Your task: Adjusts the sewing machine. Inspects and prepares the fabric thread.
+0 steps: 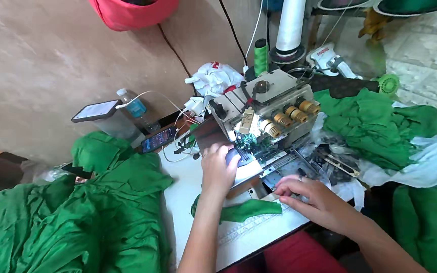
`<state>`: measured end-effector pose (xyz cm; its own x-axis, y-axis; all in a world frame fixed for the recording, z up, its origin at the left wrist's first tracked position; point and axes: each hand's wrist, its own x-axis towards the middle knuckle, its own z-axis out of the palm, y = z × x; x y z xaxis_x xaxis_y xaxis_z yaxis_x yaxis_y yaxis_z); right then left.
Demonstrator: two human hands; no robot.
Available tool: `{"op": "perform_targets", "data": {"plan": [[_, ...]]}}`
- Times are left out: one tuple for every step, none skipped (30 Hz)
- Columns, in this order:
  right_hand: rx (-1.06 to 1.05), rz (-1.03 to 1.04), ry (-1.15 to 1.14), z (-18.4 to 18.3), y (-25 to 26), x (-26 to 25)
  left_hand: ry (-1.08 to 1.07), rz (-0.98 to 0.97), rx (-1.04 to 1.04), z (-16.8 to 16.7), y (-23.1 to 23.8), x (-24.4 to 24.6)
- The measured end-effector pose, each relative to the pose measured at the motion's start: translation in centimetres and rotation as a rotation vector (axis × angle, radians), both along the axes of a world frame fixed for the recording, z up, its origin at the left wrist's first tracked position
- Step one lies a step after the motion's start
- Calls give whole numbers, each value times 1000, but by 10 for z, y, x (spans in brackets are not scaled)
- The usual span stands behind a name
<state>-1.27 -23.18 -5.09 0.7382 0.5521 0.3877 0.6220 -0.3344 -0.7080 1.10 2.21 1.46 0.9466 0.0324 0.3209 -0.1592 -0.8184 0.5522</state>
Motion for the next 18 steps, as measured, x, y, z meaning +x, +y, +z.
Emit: {"op": "perform_targets", "data": {"plan": [[8,-2,-2,-3,-3,-1,-1,15,10,-1,-2,4],[14,-5,-3,-5,-5,-1,-23,31,20,-1,-3,7],[19,-7,1,-6,-7,-1,-48,41,36,-2,-4,9],[27,-8,4,-7,-8,-2,-72,42,65,-2,-3,10],[38,-5,1,-8,-9,-1,-86,43,104,-2,-1,11],[49,-2,-4,-7,-8,-1,-99,43,138,-1,1,11],[58,1,-5,-6,-7,0,-120,44,159,-2,4,10],[64,5,-7,-6,-7,0,-140,40,162,-2,8,9],[65,6,-9,-6,-7,0,-147,30,154,-3,13,8],[67,7,-13,-6,-6,0,-146,6,148,-4,18,7],[71,7,-15,-7,-6,0,-144,-27,142,-6,24,6],[70,5,-15,-8,-5,0,-148,-59,134,-9,28,6],[64,2,-17,-8,-4,-1,-150,-84,118,-12,30,6],[54,3,-20,-7,-3,-1,-150,-97,102,-14,30,5],[49,9,-24,-6,-1,-2,-147,-97,90,-15,29,5],[50,19,-26,-5,-1,-2,-152,-92,84,-15,28,4],[50,26,-27,-4,-1,-3,-158,-88,78,-15,27,2],[47,27,-27,-2,-2,-3,-168,-87,83,-15,26,0]]}}
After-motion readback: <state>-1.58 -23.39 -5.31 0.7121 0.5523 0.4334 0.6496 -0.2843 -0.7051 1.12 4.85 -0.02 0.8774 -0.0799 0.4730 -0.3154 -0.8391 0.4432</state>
